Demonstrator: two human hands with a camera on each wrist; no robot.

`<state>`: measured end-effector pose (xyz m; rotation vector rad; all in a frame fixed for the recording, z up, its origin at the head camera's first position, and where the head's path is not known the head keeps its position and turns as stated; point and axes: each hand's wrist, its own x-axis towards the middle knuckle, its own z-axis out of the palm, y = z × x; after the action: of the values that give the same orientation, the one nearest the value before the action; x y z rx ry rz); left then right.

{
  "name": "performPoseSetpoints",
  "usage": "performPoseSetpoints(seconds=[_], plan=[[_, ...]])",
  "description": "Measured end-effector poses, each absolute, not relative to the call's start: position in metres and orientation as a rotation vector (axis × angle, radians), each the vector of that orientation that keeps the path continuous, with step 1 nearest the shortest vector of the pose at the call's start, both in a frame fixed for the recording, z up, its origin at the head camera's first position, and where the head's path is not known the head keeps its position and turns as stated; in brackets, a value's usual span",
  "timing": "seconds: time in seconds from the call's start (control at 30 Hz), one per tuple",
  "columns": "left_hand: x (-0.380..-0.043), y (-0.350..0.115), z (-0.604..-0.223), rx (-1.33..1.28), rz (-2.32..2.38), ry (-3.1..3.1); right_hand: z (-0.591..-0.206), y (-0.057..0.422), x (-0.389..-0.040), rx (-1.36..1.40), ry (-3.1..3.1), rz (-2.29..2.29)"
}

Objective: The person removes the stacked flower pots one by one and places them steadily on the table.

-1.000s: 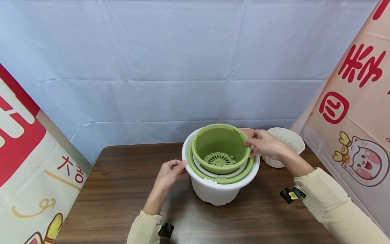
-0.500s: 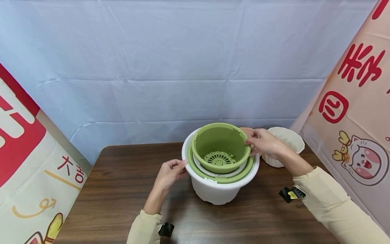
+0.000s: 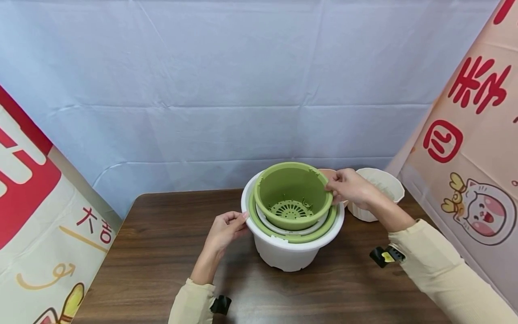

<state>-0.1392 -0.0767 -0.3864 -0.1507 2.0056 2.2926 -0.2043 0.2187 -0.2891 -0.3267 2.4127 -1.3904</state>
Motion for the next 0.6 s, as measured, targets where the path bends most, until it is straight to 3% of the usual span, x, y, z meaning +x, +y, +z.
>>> performPoseSetpoints(seconds=[0.6], plan=[[-0.1381,-0.0742,-0.384,-0.158,2.296,2.025,-0.2874,0.2203,-0.2046,-0.285,2.479,-1.326]])
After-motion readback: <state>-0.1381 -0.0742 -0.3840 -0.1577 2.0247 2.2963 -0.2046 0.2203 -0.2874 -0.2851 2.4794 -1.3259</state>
